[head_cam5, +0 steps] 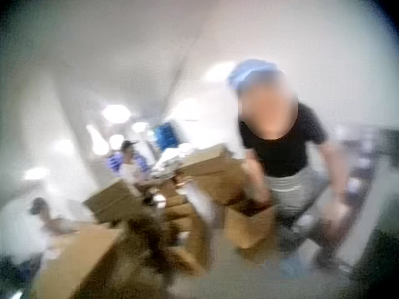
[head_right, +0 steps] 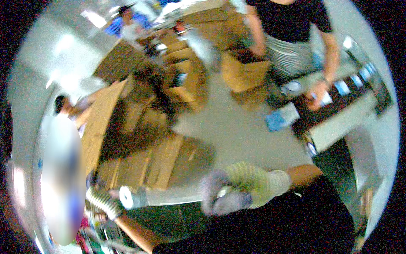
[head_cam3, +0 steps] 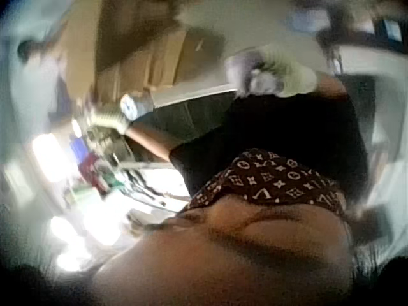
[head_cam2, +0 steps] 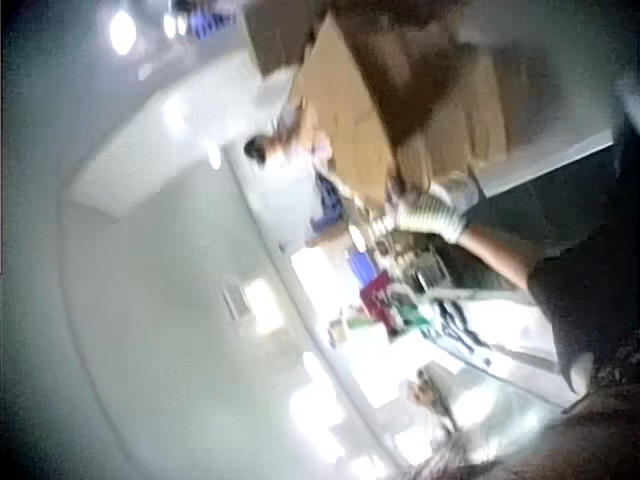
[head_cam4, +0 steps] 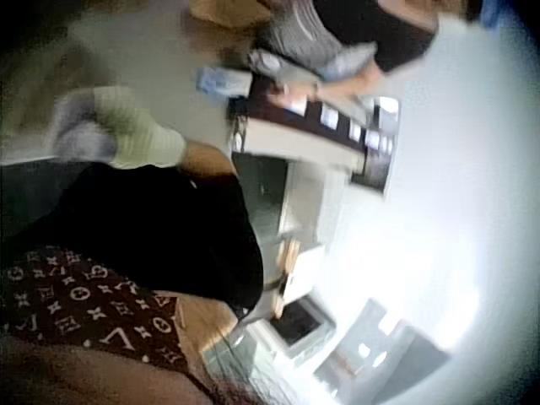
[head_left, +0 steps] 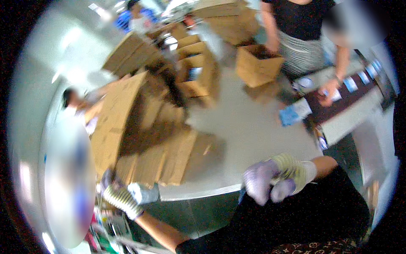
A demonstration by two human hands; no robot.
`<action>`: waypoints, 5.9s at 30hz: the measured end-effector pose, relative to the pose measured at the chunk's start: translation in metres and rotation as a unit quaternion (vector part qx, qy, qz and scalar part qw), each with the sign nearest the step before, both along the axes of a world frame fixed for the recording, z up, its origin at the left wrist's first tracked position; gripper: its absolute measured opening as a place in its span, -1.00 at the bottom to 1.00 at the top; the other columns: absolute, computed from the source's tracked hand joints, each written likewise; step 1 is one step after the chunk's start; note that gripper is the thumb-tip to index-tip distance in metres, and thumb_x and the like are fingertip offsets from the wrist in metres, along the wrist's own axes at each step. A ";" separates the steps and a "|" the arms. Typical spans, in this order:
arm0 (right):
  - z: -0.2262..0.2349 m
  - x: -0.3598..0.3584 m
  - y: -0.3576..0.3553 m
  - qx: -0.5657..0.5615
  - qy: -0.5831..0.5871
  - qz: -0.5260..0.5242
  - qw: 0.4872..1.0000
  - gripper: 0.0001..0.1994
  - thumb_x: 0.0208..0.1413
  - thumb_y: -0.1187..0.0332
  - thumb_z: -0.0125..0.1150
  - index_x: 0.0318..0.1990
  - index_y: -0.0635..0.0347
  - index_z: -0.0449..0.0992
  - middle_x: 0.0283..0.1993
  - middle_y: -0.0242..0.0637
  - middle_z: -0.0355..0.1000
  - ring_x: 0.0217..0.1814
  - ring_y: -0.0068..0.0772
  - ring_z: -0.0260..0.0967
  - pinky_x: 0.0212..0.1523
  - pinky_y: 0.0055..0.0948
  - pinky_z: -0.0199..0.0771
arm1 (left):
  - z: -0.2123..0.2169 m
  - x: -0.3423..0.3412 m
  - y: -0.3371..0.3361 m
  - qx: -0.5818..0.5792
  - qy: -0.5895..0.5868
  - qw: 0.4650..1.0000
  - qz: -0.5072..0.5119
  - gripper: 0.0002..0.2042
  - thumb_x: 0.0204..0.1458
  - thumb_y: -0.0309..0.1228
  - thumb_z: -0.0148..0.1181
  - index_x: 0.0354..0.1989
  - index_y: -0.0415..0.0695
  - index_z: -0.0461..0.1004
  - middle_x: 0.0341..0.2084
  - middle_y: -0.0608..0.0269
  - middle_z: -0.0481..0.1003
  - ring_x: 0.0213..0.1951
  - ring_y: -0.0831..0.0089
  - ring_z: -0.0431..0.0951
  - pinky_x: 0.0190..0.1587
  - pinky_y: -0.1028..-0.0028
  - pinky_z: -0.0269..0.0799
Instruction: The person picks up flat cardboard sheets, folds them into boxes, and then packs small blue and white packaged items into the boxes.
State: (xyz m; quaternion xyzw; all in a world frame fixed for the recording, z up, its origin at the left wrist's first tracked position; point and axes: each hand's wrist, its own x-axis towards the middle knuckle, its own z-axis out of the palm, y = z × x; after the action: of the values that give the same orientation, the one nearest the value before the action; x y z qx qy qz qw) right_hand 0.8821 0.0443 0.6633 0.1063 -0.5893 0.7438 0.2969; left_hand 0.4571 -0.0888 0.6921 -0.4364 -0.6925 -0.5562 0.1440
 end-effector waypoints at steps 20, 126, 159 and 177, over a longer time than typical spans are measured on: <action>-0.082 0.056 0.144 0.087 0.018 -0.679 0.729 -0.64 0.10 0.16 0.07 -0.11 0.28 0.36 -0.16 -0.17 0.40 -0.13 -0.32 0.35 -0.12 -0.44 0.33 | 0.036 0.186 0.003 -0.025 0.290 0.909 -0.297 -0.70 -0.20 -0.39 0.09 -0.26 -0.26 0.36 -0.47 0.09 0.45 -0.49 0.22 0.47 -0.50 0.39 0.35; -0.280 0.024 0.002 0.657 -0.381 -0.252 0.601 -0.86 -0.04 0.35 -0.07 -0.39 -0.01 0.46 -0.46 -0.52 0.38 -0.25 -0.44 0.33 0.32 -0.20 -0.14 | -0.288 0.275 0.049 -0.487 0.347 0.744 -0.299 -0.78 -0.09 -0.18 0.09 -0.46 -0.08 0.48 -0.51 0.14 0.49 -0.44 0.19 0.51 -0.26 0.24 0.35; -0.545 0.276 -0.326 -0.302 -0.860 -0.128 0.392 -0.71 0.07 0.13 -0.07 -0.39 0.11 0.51 -0.37 -0.13 0.48 -0.26 -0.09 0.44 -0.25 -0.19 0.40 | -0.289 0.286 0.052 -0.593 0.380 0.641 -0.305 -0.59 0.02 0.00 -0.05 -0.44 -0.14 0.46 -0.48 0.07 0.50 -0.47 0.13 0.50 -0.34 0.23 0.40; -0.537 0.292 -0.308 -0.282 -0.879 -0.117 0.367 -0.79 -0.01 0.19 0.03 -0.41 0.04 0.54 -0.36 -0.26 0.50 -0.28 -0.17 0.46 -0.30 -0.21 0.43 | -0.298 0.279 0.046 -0.575 0.329 0.681 -0.311 -0.67 0.01 -0.09 -0.01 -0.47 -0.13 0.44 -0.47 0.10 0.48 -0.43 0.17 0.49 -0.30 0.26 0.34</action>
State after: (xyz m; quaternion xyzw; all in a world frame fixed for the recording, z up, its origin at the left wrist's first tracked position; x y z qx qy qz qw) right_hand 1.1738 -0.2635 0.1259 -0.7675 -0.2800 0.4977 -0.2915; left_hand 0.7362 -0.0430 0.3941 -0.7787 -0.6084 0.1179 -0.0985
